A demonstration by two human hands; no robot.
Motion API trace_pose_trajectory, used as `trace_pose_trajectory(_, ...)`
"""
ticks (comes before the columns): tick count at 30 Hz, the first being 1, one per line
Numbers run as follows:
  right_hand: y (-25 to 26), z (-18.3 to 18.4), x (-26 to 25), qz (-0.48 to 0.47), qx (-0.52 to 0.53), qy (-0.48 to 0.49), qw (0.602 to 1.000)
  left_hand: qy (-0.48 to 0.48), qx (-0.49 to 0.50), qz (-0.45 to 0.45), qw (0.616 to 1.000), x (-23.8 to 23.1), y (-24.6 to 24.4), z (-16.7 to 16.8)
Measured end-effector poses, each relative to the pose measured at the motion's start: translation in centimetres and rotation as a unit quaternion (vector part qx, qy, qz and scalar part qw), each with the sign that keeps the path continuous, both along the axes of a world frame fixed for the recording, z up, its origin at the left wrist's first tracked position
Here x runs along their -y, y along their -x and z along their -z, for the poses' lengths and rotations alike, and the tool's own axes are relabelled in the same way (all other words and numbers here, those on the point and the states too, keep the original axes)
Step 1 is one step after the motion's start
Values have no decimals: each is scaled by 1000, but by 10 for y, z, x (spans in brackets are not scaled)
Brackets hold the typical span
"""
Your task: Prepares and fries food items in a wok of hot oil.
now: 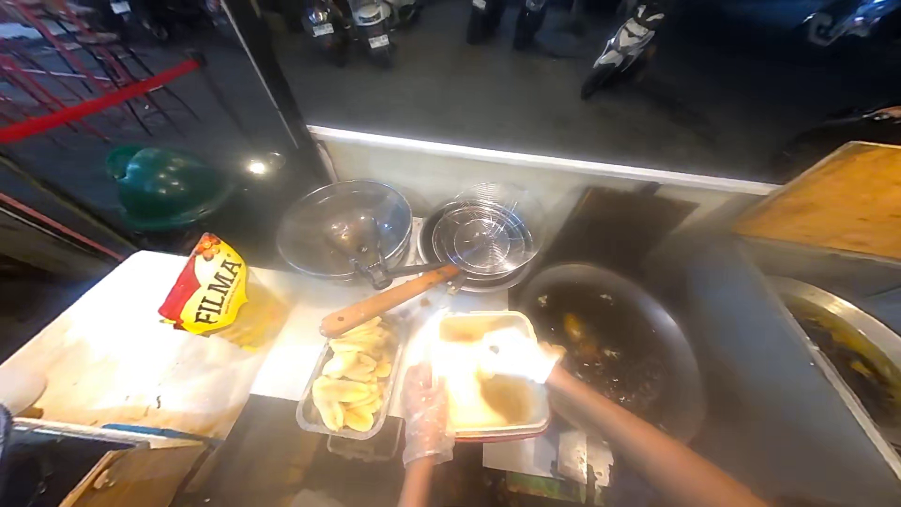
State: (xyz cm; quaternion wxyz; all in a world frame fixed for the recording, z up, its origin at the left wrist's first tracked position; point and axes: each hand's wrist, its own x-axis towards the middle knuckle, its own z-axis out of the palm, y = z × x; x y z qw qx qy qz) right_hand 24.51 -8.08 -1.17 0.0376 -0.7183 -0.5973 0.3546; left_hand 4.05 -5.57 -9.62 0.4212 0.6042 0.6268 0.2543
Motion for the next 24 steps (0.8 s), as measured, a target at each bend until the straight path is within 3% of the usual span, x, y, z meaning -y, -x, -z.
trace_pose_trajectory(3,-42,-43,15,55,-96,-45,993,-16,-5,8,1000,2,-1,-3)
trace_pose_trajectory(8,-116,-65,63,177,-265,-99,943,-11,10,-4,1000,4,-4,-6)
trace_pose_trajectory(10,-139,-58,85,226,-278,-104,928,-1,19,-9,1000,5,-4,-7)
trace_pose_trajectory(14,-189,22,127,326,-196,-65,923,-21,16,4,1000,5,0,0)
trace_pose_trajectory(18,-203,115,155,447,-84,65,888,-21,18,4,1000,5,1,0)
trace_pose_trajectory(21,-223,195,170,422,1,134,897,-21,12,4,1000,4,1,1)
trace_pose_trajectory(23,-224,209,172,379,47,158,911,-23,8,0,1000,3,2,2)
trace_pose_trajectory(24,-219,198,166,358,71,152,918,-18,4,0,1000,2,2,0)
